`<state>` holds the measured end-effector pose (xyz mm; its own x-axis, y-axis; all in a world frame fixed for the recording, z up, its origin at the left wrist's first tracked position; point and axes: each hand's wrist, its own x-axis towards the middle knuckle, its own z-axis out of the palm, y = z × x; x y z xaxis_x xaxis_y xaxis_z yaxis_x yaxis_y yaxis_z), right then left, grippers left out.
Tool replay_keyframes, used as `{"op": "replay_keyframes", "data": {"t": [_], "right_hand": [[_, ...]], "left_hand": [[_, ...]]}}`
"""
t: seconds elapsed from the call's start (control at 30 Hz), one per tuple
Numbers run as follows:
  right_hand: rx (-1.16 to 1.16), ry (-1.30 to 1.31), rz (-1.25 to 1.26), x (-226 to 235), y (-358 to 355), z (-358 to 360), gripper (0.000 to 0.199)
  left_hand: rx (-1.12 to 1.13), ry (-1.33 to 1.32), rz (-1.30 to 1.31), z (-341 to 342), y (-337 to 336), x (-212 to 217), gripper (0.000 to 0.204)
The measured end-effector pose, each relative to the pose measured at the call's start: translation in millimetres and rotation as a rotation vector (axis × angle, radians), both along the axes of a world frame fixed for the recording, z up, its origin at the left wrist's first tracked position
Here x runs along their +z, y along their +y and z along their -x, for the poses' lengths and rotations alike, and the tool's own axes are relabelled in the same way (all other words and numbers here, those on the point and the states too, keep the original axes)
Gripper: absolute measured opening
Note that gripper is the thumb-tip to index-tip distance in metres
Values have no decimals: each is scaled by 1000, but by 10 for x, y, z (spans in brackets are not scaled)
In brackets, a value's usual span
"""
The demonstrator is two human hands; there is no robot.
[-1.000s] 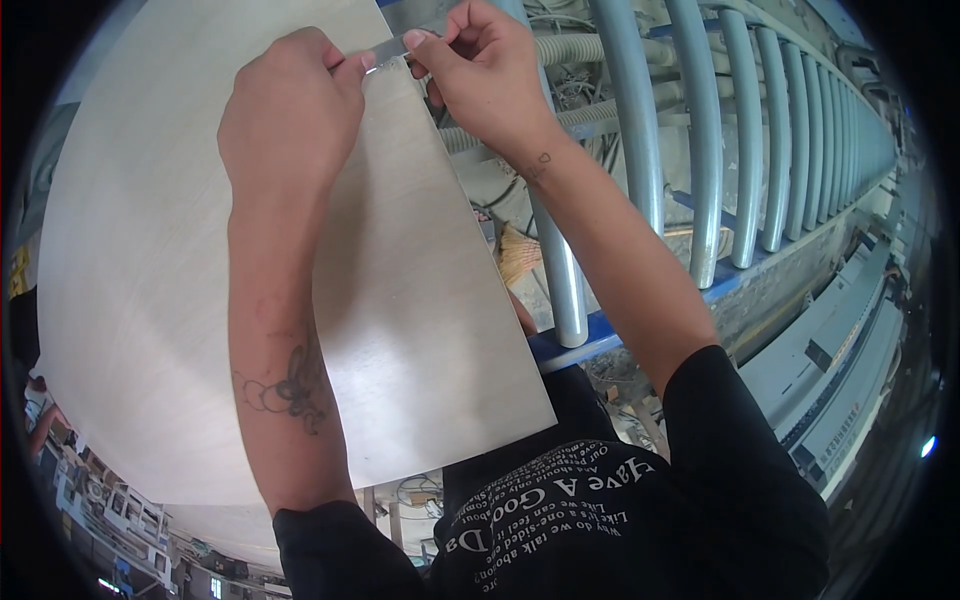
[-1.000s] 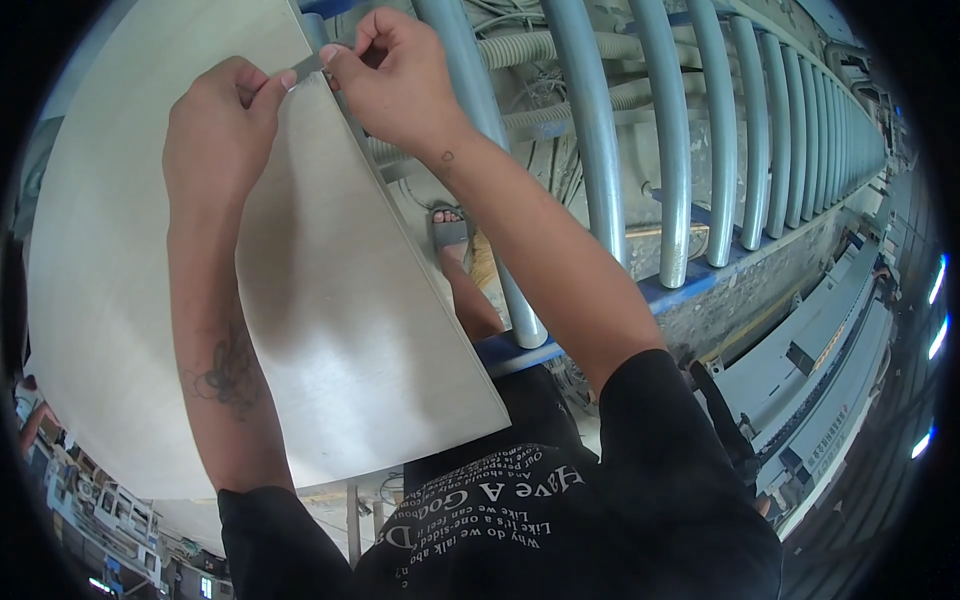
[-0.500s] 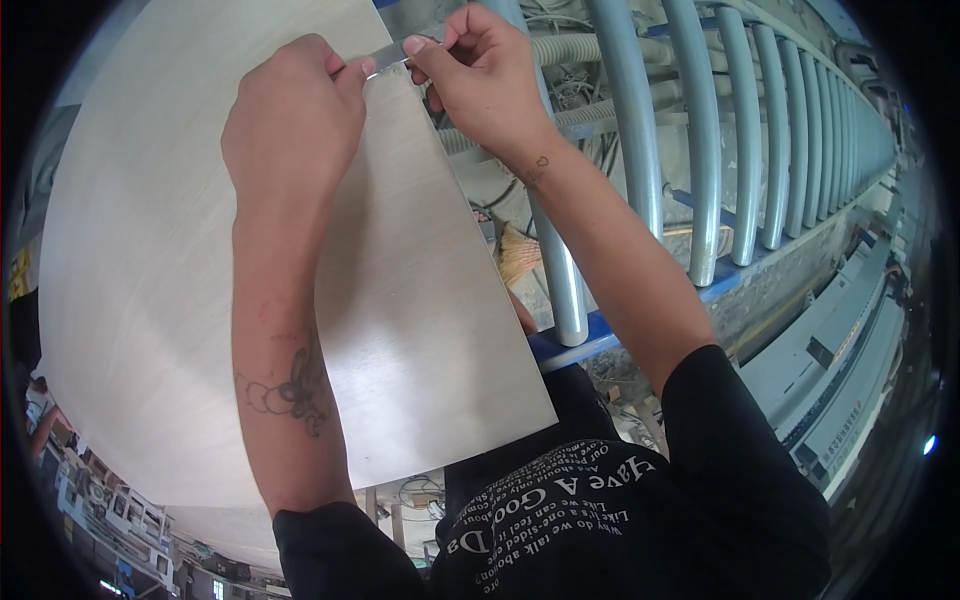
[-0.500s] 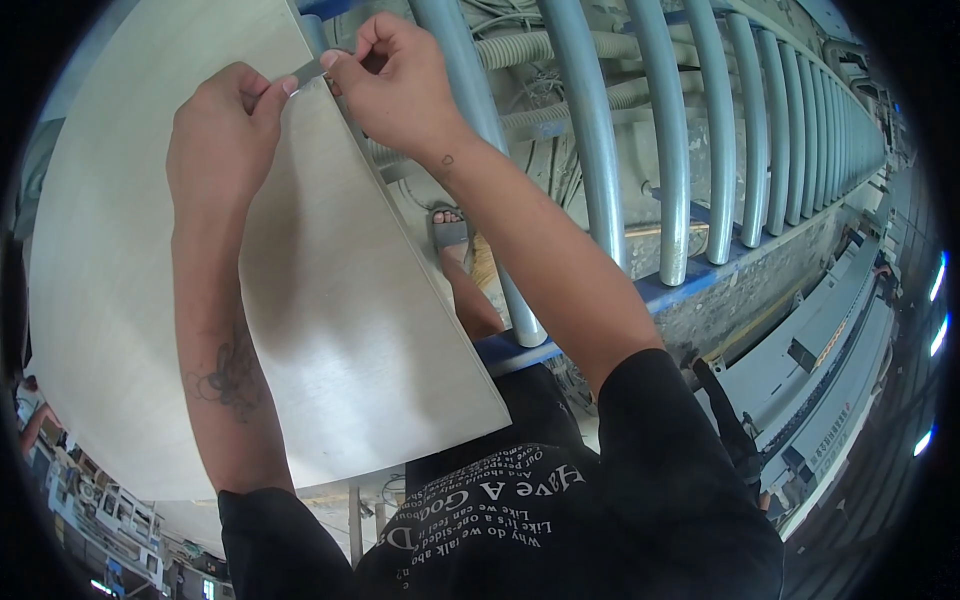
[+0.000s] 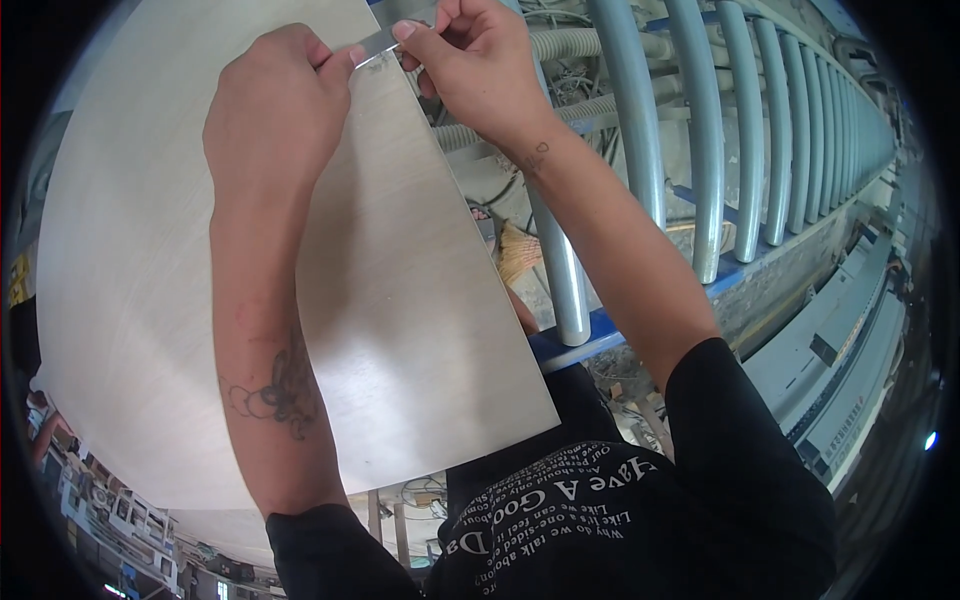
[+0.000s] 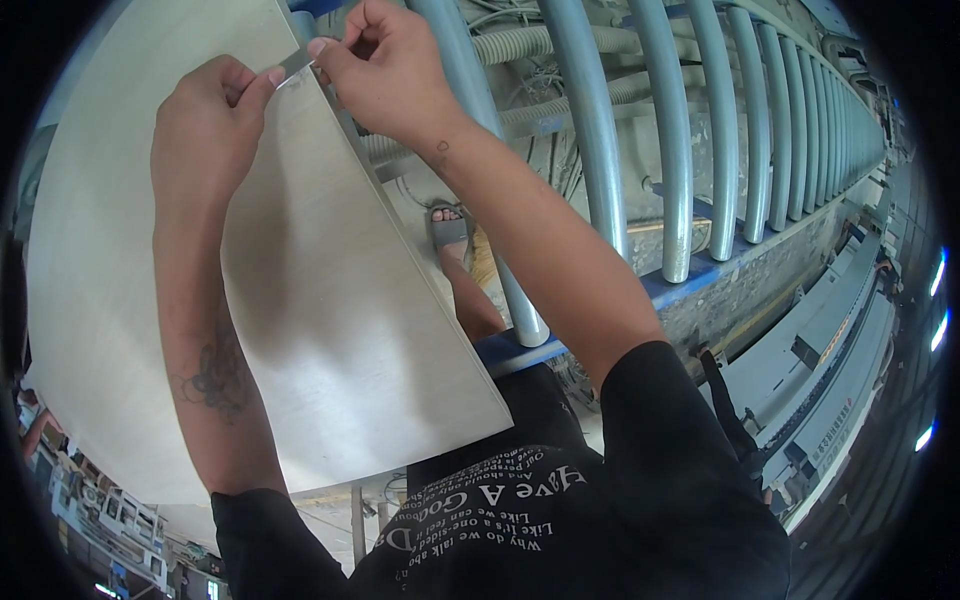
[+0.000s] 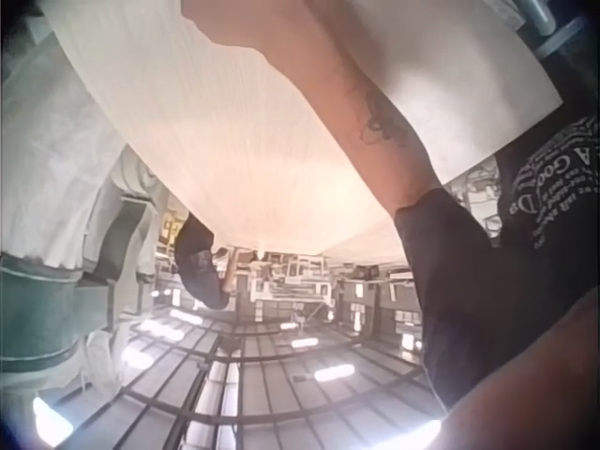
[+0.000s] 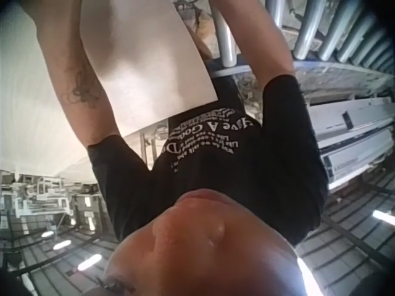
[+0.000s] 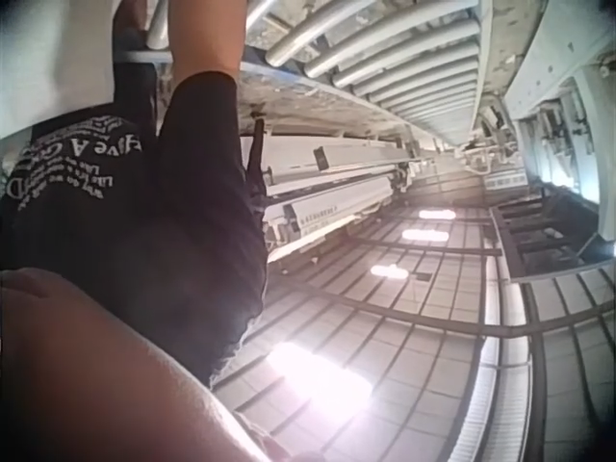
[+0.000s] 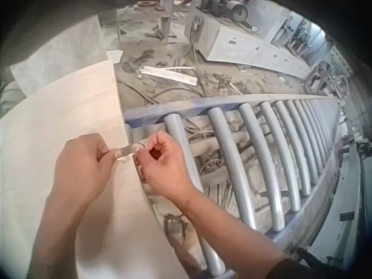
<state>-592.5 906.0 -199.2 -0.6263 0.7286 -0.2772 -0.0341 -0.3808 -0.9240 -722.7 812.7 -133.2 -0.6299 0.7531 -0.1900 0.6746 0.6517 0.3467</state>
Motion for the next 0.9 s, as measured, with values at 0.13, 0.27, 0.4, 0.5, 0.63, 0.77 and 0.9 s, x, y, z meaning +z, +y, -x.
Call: {"op": "replay_keyframes", "data": {"t": [0.13,0.27,0.4,0.5,0.63,0.77,0.9], "right_hand": [[-26,15,-98,-95,-43,-44,22],[14,2,-52,-53,-24,-37,23],[-25,-3,-40,-103,-45,-76,21],[-25,-37,-164,-113,-33,-86,26],[-34,-45,-192,-134,-75,-121,26],[-42,-20,-193,-134,-50,-70,25],[-48,-118,-201,-79,-63,-114,25]], "left_hand": [[-19,5,5,-37,-18,1,31],[-20,0,3,-25,-20,15,32],[-8,-13,17,-72,-18,32,31],[-8,-32,26,-55,-30,32,31],[-19,-11,21,-69,-23,61,30],[-11,-22,37,-49,0,68,29],[-51,10,-21,-68,-37,43,29]]}}
